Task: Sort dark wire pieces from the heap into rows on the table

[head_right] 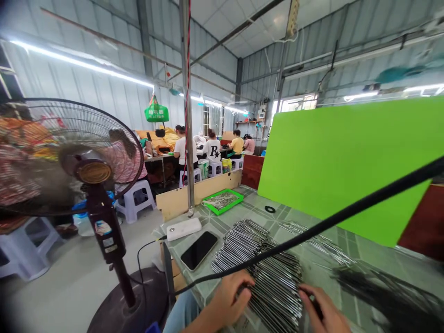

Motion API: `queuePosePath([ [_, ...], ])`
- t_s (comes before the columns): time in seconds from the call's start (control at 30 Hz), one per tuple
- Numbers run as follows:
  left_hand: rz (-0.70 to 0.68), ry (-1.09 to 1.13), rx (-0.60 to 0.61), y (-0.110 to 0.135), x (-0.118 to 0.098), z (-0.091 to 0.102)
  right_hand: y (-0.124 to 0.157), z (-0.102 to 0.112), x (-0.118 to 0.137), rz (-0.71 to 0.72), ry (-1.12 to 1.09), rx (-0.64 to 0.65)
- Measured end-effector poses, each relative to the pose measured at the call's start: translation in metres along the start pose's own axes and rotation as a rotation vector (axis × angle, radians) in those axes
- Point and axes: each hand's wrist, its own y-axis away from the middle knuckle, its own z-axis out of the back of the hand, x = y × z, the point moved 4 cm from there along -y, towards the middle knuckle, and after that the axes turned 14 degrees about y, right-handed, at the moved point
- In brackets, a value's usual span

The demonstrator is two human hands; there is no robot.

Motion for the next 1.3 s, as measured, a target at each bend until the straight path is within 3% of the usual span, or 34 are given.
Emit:
queuePosePath([
  [0.17,0.043,-0.025,-0.067,0.012,0.018,0.008,-0.007,0.0,0.029,0.037,0.062,0.02],
  [0.53,0.081,-0.087,0.089,0.005,0.018,0.005,-0.046,-0.03,0.078,0.16,0.283,0.073],
  [0.8,0.033,-0.232,0.169,0.008,0.021,-0.002,-0.035,-0.027,0.079,0.231,0.374,0.069],
  [1.3,-0.02,-0.349,0.235,0.0,0.019,-0.01,-0.027,-0.029,0.082,0.189,0.502,0.086],
])
